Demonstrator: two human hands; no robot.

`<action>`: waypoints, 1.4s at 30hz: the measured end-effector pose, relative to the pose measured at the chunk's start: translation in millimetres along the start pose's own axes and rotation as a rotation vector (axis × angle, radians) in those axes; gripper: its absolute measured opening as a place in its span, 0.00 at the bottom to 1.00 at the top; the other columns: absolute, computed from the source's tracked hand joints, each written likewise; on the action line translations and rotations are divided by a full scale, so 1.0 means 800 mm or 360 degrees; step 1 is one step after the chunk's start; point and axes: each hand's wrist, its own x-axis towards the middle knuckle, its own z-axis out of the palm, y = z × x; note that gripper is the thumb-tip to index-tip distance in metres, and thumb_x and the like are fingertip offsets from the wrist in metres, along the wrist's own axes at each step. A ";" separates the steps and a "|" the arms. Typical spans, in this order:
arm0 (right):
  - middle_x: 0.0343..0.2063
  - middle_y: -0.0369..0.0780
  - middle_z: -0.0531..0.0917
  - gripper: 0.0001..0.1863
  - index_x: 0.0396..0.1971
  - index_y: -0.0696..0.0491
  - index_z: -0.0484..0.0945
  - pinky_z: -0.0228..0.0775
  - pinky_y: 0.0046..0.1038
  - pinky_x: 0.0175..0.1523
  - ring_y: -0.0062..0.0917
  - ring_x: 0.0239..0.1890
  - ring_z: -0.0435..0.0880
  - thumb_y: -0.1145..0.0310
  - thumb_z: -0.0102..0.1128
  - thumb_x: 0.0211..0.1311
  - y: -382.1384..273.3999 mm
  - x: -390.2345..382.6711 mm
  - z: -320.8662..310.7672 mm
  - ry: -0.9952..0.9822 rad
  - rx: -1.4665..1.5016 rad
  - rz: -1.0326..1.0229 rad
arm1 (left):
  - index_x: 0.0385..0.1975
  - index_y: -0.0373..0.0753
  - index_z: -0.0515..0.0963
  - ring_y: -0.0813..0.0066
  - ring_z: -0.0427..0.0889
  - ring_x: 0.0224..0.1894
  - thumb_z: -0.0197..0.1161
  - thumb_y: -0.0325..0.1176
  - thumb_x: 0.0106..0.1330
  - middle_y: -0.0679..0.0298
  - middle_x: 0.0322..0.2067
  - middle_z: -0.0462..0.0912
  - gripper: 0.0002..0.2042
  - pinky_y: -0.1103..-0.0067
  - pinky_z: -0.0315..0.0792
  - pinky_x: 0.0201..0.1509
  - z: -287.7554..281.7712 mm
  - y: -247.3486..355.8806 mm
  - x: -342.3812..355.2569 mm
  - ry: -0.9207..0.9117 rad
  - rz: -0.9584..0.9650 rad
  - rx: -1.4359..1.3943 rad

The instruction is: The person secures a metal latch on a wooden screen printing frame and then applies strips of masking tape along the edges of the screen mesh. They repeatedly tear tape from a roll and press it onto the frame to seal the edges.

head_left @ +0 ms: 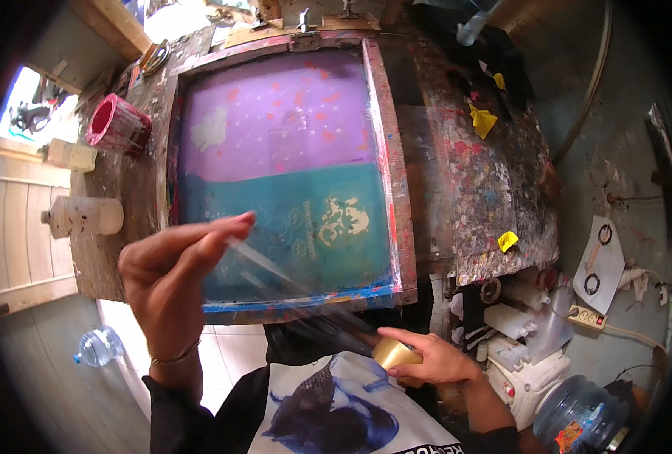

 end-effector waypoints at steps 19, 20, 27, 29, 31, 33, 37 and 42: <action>0.18 0.38 0.78 0.10 0.30 0.55 0.83 0.64 0.27 0.18 0.24 0.17 0.74 0.70 0.70 0.45 -0.210 -0.098 -0.059 0.0155 -0.1115 -0.1156 | 0.40 0.44 0.82 0.70 0.77 0.42 0.65 0.28 0.59 0.62 0.39 0.78 0.09 0.76 0.74 0.44 -0.080 0.063 -0.103 0.0257 0.1435 -0.2394; 0.17 0.38 0.78 0.10 0.30 0.54 0.83 0.64 0.27 0.18 0.23 0.16 0.74 0.70 0.70 0.45 -0.210 -0.098 -0.060 0.0160 -0.1114 -0.1161 | 0.42 0.44 0.82 0.69 0.78 0.42 0.65 0.28 0.59 0.61 0.40 0.79 0.10 0.76 0.75 0.44 -0.077 0.062 -0.102 0.0266 0.1460 -0.2375; 0.12 0.35 0.75 0.08 0.29 0.48 0.85 0.62 0.26 0.14 0.20 0.11 0.71 0.68 0.71 0.45 -0.152 -0.104 -0.093 0.0369 -0.1462 -0.0993 | 0.40 0.39 0.75 0.72 0.73 0.36 0.59 0.28 0.65 0.61 0.37 0.74 0.06 0.77 0.71 0.41 -0.077 0.050 -0.068 0.0109 0.1062 -0.2252; 0.16 0.37 0.81 0.05 0.28 0.49 0.86 0.67 0.28 0.17 0.23 0.13 0.77 0.68 0.69 0.50 -0.105 -0.086 -0.111 0.1020 -0.1354 -0.0810 | 0.35 0.37 0.71 0.75 0.68 0.31 0.54 0.29 0.69 0.63 0.32 0.69 0.03 0.78 0.68 0.38 -0.081 0.042 -0.061 0.0039 0.0967 -0.2131; 0.28 0.47 0.86 0.07 0.31 0.58 0.85 0.77 0.27 0.33 0.32 0.28 0.88 0.70 0.62 0.60 -0.061 -0.079 -0.157 0.1398 -0.1016 -0.0231 | 0.30 0.34 0.67 0.78 0.63 0.26 0.50 0.29 0.73 0.65 0.28 0.64 0.09 0.79 0.65 0.35 -0.082 0.033 -0.060 -0.0010 0.0728 -0.2026; 0.34 0.49 0.86 0.12 0.40 0.59 0.83 0.76 0.29 0.41 0.33 0.36 0.88 0.67 0.61 0.62 -0.023 -0.061 -0.218 0.1640 -0.0942 -0.0145 | 0.44 0.30 0.71 0.77 0.65 0.25 0.54 0.26 0.69 0.64 0.26 0.64 0.08 0.81 0.67 0.34 -0.085 0.023 -0.056 0.0048 0.0666 -0.1978; 0.34 0.52 0.84 0.17 0.48 0.54 0.81 0.74 0.37 0.43 0.46 0.37 0.84 0.64 0.62 0.61 0.043 -0.035 -0.302 0.2016 -0.1241 0.0132 | 0.62 0.31 0.67 0.76 0.66 0.27 0.60 0.22 0.64 0.64 0.27 0.64 0.24 0.81 0.69 0.34 -0.092 -0.003 -0.070 0.0252 0.0635 -0.1733; 0.26 0.53 0.83 0.34 0.67 0.46 0.60 0.71 0.47 0.41 0.52 0.30 0.81 0.60 0.61 0.63 0.113 -0.018 -0.338 0.1971 -0.1658 0.0741 | 0.53 0.31 0.75 0.77 0.68 0.29 0.69 0.21 0.57 0.65 0.29 0.65 0.22 0.82 0.71 0.34 -0.118 -0.010 -0.070 -0.0151 0.0680 -0.1402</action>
